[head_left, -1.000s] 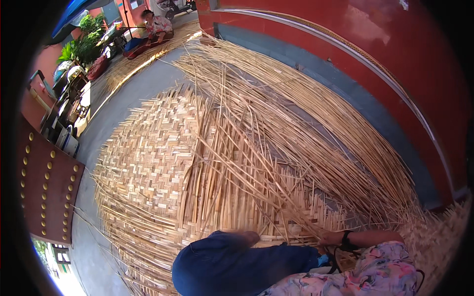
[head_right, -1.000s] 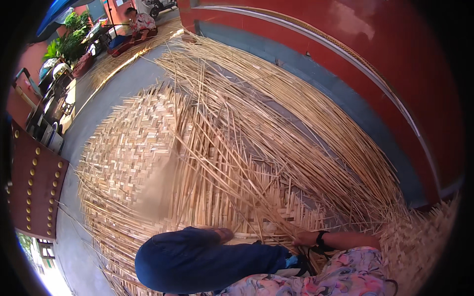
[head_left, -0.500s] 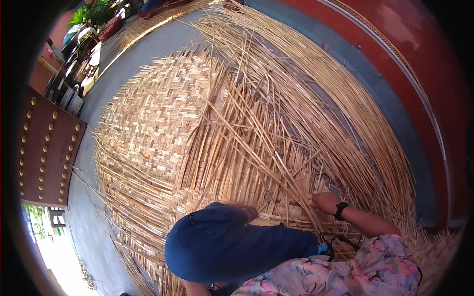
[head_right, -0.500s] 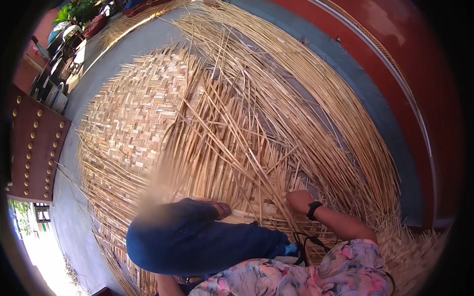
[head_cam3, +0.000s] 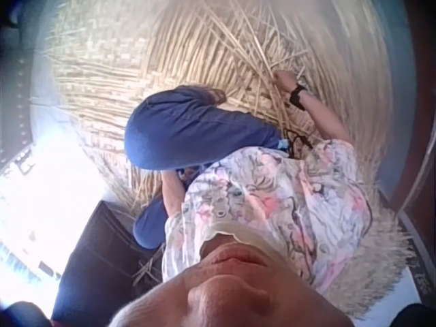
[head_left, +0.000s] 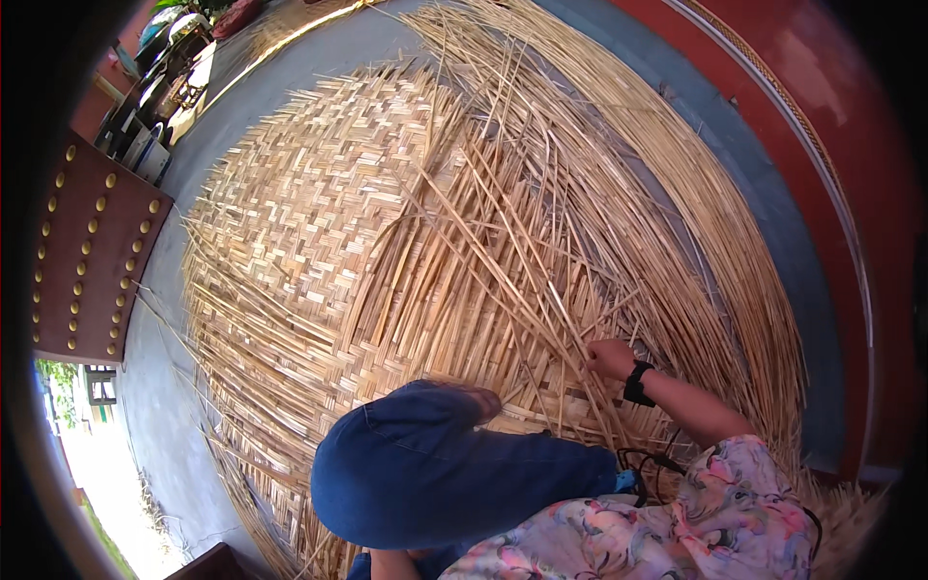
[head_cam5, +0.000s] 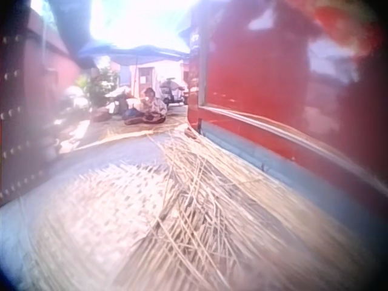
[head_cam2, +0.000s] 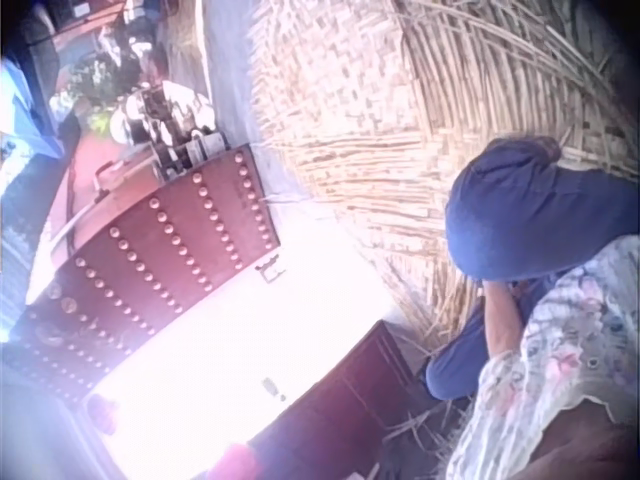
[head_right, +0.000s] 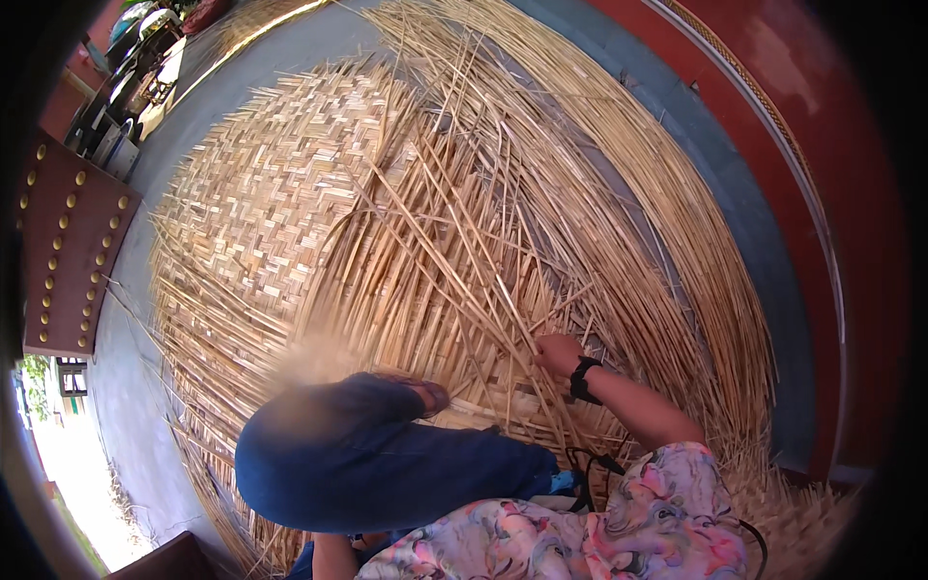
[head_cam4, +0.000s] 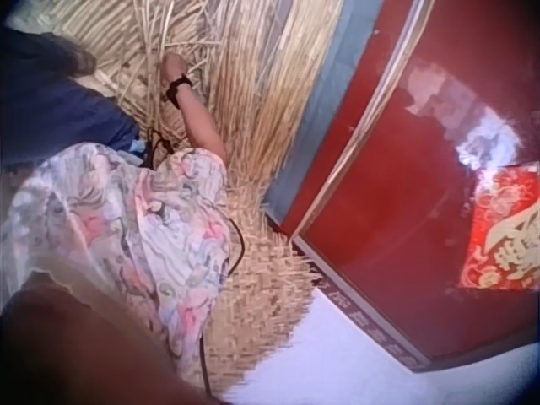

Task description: Weaving long bamboo strips into a large circular mat.

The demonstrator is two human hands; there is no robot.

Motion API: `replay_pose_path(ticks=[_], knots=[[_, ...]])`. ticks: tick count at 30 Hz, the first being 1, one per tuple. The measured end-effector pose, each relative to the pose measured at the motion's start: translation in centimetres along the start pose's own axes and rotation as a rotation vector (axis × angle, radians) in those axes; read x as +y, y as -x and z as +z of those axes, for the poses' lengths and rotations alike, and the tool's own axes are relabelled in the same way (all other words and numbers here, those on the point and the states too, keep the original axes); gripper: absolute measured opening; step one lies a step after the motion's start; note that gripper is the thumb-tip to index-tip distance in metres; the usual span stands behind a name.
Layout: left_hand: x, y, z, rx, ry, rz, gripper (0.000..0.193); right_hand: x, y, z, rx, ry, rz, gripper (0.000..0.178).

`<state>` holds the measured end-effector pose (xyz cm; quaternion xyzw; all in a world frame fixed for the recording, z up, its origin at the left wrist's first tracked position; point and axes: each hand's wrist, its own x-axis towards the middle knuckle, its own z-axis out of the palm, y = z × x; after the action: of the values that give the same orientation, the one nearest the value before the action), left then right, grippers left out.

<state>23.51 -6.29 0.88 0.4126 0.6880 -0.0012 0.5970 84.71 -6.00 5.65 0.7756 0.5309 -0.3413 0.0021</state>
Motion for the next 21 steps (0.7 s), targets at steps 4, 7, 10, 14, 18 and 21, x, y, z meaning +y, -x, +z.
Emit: replay_pose_path(ticks=[4,7,10,14,18,21], knots=[[0.9,-0.1,-0.1,0.029,0.064,0.013,0.038,-0.3,0.7,-1.9,0.088,0.057,-0.081,0.022],[1.5,0.5,-0.5,0.052,0.113,0.04,0.037,-4.4,2.7,-7.4,0.209,-0.243,-0.167,0.015],[2.8,0.7,-1.8,0.093,0.165,0.087,0.036,-8.7,3.8,-11.6,-0.061,-0.994,0.16,0.014],[6.4,-2.9,-3.1,0.131,0.222,0.174,0.036,-14.7,3.7,-16.7,-0.355,-1.173,0.04,0.03],[12.3,-0.1,-6.2,0.155,0.306,0.356,0.035,-24.9,2.7,-26.8,-0.137,-1.39,-0.706,0.035],[18.3,6.1,-8.1,0.103,0.361,0.528,0.034,-33.2,5.2,-38.1,0.368,-1.747,-1.471,0.039]])
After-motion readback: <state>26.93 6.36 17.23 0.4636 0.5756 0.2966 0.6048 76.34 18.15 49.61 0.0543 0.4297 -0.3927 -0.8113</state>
